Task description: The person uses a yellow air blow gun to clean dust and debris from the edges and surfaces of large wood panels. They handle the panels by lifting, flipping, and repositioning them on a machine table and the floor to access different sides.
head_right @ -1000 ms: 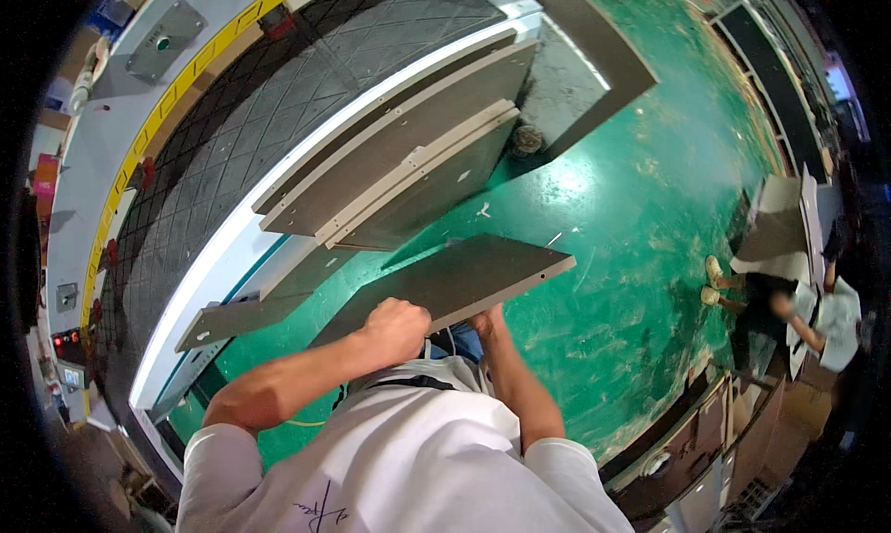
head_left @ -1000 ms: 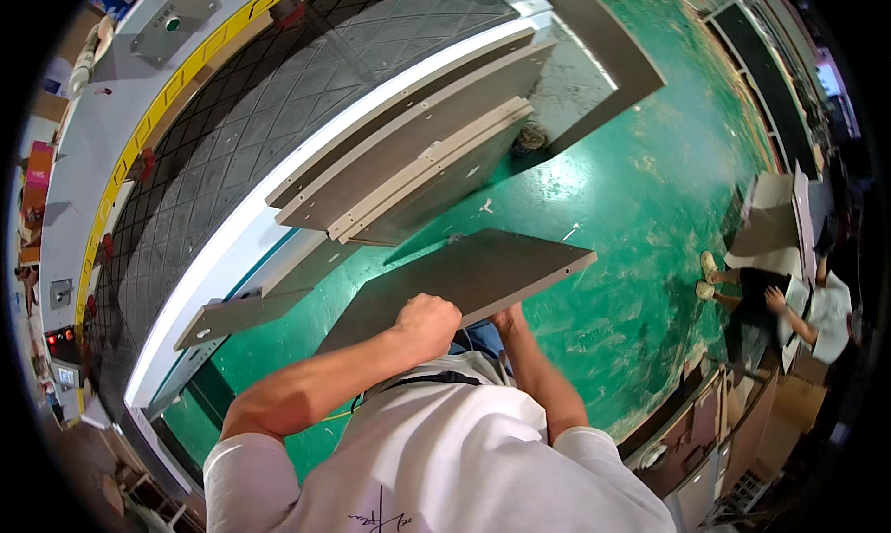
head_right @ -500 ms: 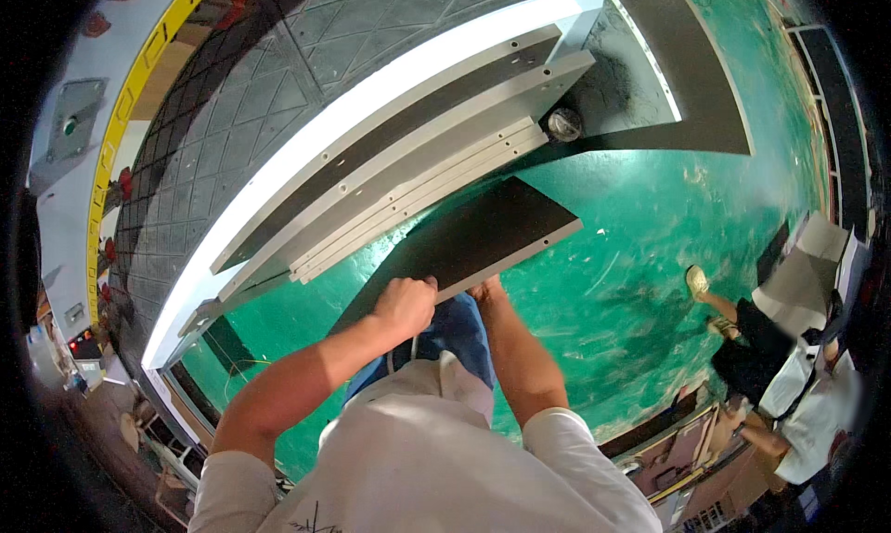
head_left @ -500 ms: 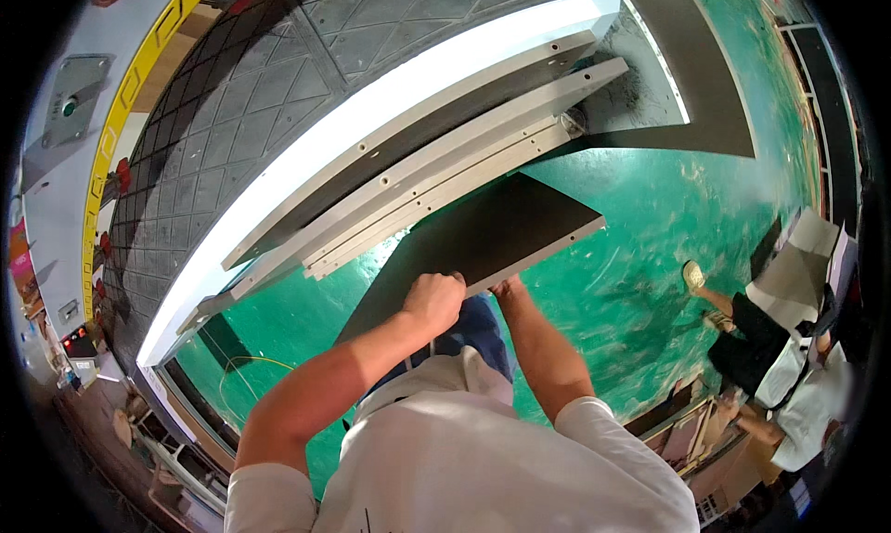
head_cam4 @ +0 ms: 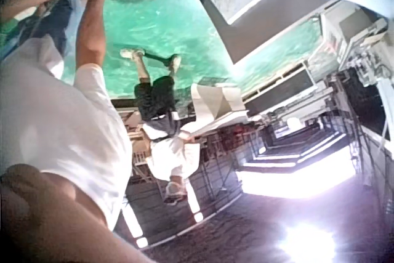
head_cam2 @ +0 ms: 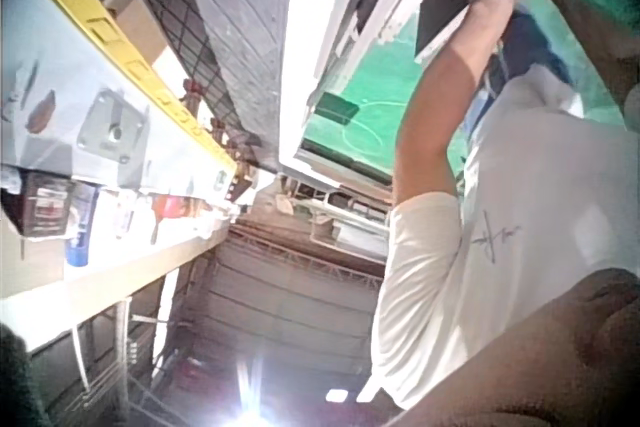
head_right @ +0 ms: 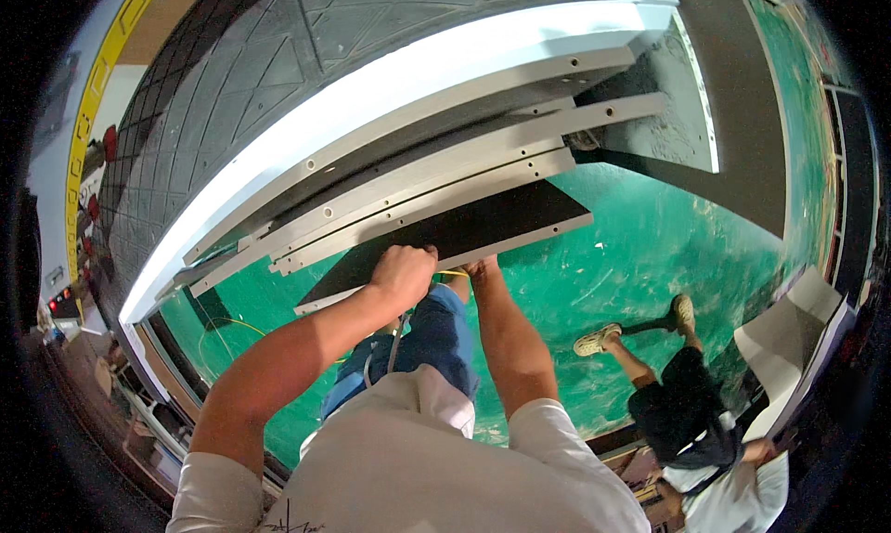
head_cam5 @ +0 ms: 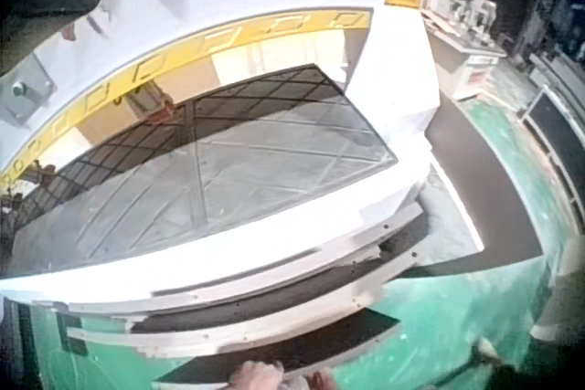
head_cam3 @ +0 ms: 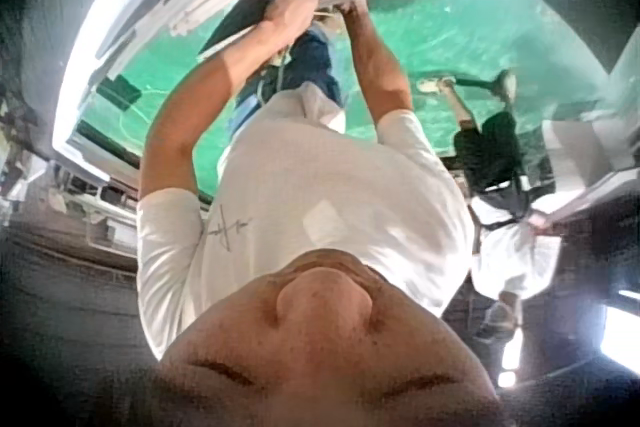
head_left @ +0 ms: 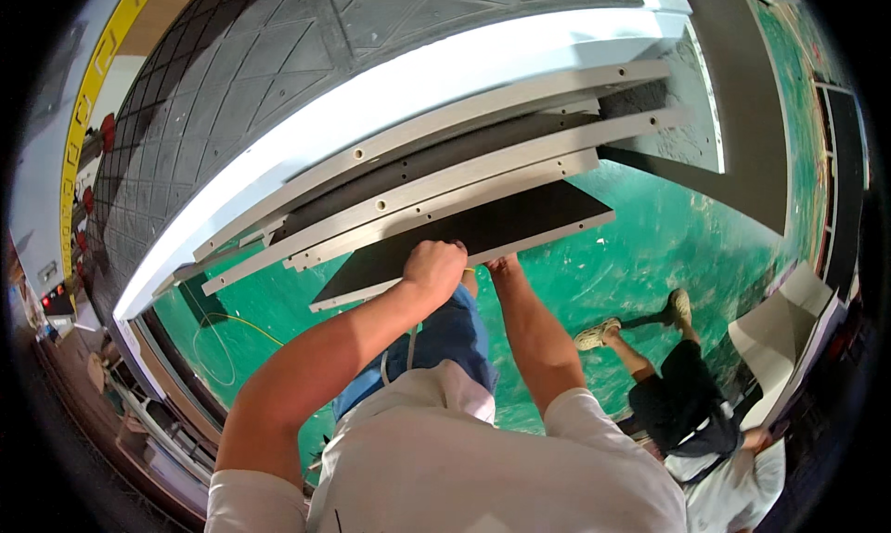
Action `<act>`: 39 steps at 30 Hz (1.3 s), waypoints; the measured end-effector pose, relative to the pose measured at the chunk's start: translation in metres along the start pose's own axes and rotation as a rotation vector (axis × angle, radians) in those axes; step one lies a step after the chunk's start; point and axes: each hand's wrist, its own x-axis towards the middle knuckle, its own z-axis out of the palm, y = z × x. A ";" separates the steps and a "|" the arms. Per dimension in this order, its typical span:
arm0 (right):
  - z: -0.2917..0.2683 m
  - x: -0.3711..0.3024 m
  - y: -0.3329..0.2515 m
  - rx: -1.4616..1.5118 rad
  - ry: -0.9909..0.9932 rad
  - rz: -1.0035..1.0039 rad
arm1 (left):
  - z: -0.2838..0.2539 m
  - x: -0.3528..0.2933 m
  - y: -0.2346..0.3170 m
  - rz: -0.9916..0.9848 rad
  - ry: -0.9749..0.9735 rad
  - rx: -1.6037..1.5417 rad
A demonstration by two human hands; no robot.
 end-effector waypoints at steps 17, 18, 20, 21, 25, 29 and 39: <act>0.025 -0.019 0.131 -0.324 0.361 -0.010 | 0.114 -0.307 -0.090 0.041 0.204 -0.639; 0.031 -0.043 0.168 -0.314 0.286 0.090 | 0.139 -0.350 -0.114 -0.116 0.177 -0.627; -0.012 -0.075 0.226 -0.549 0.022 0.207 | 0.197 -0.453 -0.161 -0.404 0.253 -0.650; -0.028 -0.085 0.256 -0.610 0.035 0.300 | 0.233 -0.502 -0.182 -0.558 0.365 -0.690; -0.053 -0.141 0.395 -1.261 0.006 0.490 | 0.370 -0.680 -0.229 -1.141 0.711 -0.960; -0.054 -0.124 0.586 -2.186 -0.513 0.581 | 0.445 -0.804 -0.270 -1.510 0.903 -1.124; -0.048 -0.293 1.078 -2.108 -0.797 0.777 | 0.610 -0.934 -0.387 -1.302 1.305 -1.462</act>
